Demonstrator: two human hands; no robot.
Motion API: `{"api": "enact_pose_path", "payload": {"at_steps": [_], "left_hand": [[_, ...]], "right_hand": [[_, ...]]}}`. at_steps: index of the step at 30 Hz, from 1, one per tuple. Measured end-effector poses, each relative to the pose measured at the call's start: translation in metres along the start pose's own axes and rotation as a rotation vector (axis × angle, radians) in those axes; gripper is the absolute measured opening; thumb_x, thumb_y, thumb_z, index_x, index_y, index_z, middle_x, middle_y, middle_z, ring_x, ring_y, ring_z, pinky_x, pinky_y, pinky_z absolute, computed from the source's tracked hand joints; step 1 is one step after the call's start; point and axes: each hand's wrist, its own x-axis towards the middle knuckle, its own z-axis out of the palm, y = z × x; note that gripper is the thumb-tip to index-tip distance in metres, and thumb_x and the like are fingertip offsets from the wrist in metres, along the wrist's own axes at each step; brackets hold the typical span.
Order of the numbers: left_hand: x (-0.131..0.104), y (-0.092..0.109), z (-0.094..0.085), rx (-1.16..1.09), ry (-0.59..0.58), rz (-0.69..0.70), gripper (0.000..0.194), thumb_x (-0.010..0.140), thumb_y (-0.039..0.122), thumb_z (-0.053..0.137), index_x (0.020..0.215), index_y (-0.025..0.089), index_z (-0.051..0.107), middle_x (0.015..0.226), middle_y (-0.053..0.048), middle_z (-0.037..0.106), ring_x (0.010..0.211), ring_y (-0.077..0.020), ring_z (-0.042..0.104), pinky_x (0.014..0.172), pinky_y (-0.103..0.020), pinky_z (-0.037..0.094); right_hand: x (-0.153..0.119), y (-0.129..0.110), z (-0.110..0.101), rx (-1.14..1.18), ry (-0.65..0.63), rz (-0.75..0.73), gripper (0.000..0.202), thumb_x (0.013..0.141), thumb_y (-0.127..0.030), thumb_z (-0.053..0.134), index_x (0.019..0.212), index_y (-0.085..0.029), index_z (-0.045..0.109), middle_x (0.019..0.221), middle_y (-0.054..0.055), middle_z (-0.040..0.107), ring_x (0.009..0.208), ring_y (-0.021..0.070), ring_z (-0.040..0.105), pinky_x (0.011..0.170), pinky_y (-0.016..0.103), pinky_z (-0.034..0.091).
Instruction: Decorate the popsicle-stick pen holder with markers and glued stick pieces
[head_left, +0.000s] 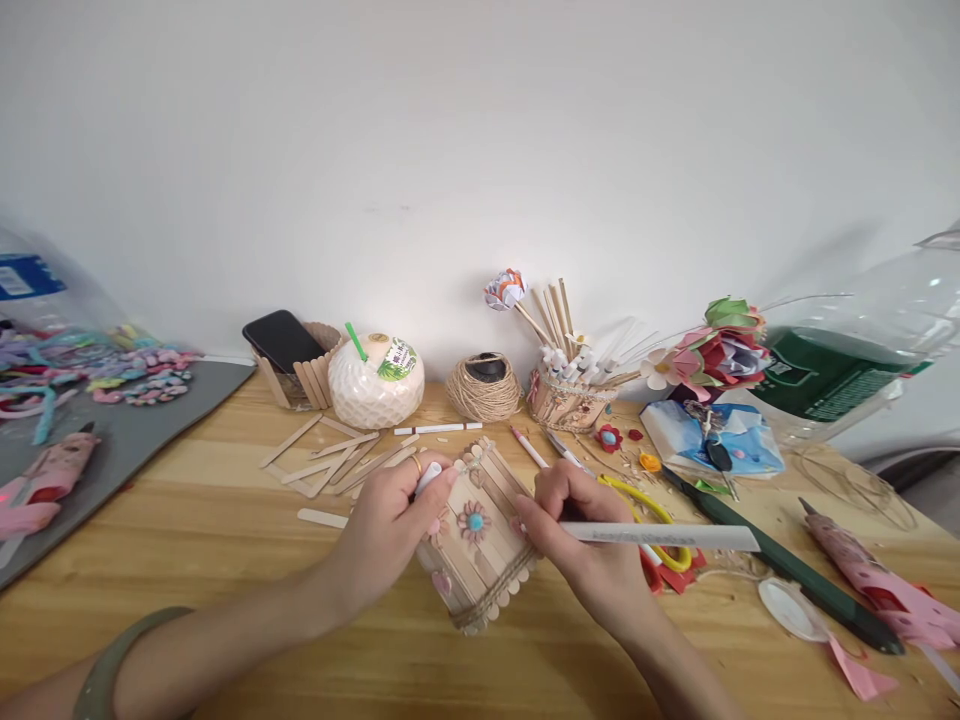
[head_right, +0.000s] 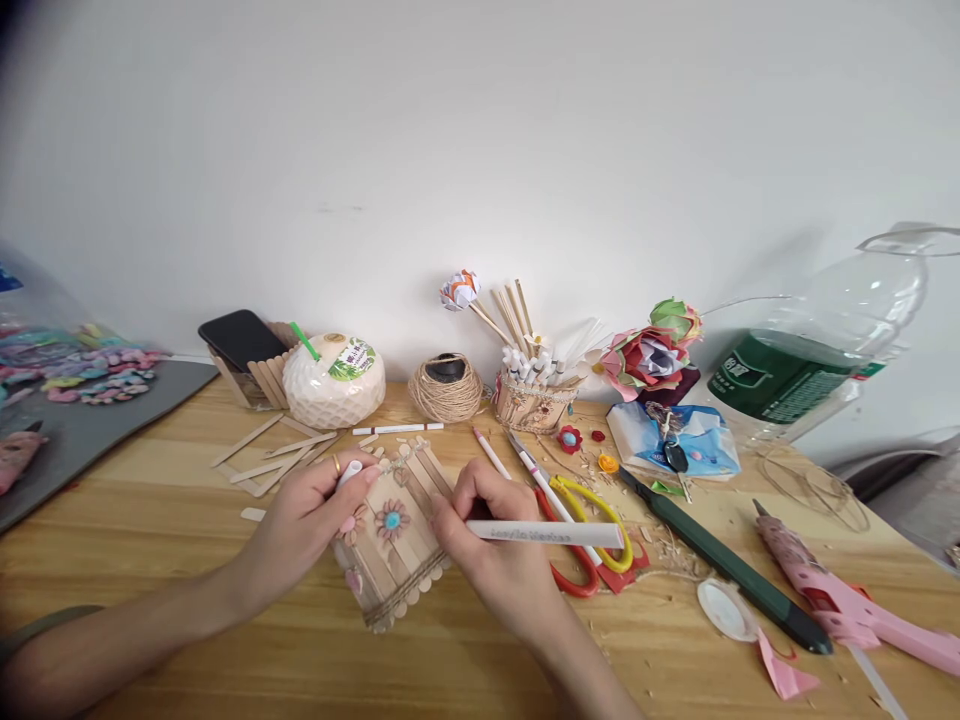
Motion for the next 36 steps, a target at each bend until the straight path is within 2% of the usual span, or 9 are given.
{"api": "enact_pose_path", "payload": {"at_steps": [4, 8, 19, 24, 36], "left_hand": [[-0.0013, 0.0004, -0.0001, -0.006, -0.006, 0.009, 0.035, 0.09, 0.035, 0.043, 0.058, 0.02, 0.04, 0.05, 0.007, 0.041, 0.05, -0.0098, 0.041, 0.052, -0.022, 0.033], [-0.0009, 0.001, 0.0002, -0.004, -0.002, 0.014, 0.035, 0.089, 0.033, 0.043, 0.057, 0.02, 0.039, 0.05, 0.007, 0.04, 0.05, -0.0098, 0.041, 0.052, -0.022, 0.033], [-0.0016, 0.0005, -0.0003, 0.002, 0.009, -0.004, 0.032, 0.088, 0.035, 0.044, 0.059, 0.02, 0.044, 0.049, 0.007, 0.042, 0.049, -0.0103, 0.042, 0.05, -0.023, 0.034], [-0.0027, -0.0007, -0.0007, -0.003, 0.011, 0.004, 0.033, 0.088, 0.035, 0.044, 0.059, 0.02, 0.043, 0.049, 0.007, 0.043, 0.048, -0.01, 0.042, 0.049, -0.022, 0.034], [-0.0011, -0.0002, -0.0003, 0.011, 0.014, -0.002, 0.033, 0.088, 0.036, 0.044, 0.06, 0.02, 0.046, 0.049, 0.006, 0.042, 0.048, -0.0107, 0.042, 0.05, -0.023, 0.035]], "right_hand": [[-0.0001, 0.0001, -0.0001, -0.011, -0.001, -0.015, 0.035, 0.079, -0.019, 0.055, 0.056, -0.023, 0.029, 0.051, -0.007, 0.033, 0.047, 0.0098, 0.03, 0.044, 0.023, 0.026], [-0.0004, -0.0006, 0.0001, -0.011, -0.003, -0.009, 0.034, 0.081, -0.022, 0.056, 0.057, -0.023, 0.032, 0.051, -0.007, 0.036, 0.047, 0.01, 0.032, 0.044, 0.023, 0.027], [-0.0003, 0.0001, 0.0005, 0.038, 0.012, 0.008, 0.035, 0.081, -0.021, 0.055, 0.056, -0.023, 0.031, 0.051, -0.007, 0.035, 0.047, 0.0097, 0.031, 0.044, 0.023, 0.027], [0.0003, 0.0004, 0.0009, 0.049, 0.044, 0.02, 0.032, 0.082, -0.026, 0.058, 0.059, -0.022, 0.037, 0.052, -0.006, 0.038, 0.048, 0.0098, 0.034, 0.043, 0.022, 0.027], [0.0003, -0.0009, 0.0013, 0.056, 0.059, 0.019, 0.034, 0.081, -0.025, 0.058, 0.056, -0.022, 0.035, 0.051, -0.006, 0.038, 0.047, 0.0097, 0.035, 0.043, 0.022, 0.029]]}}
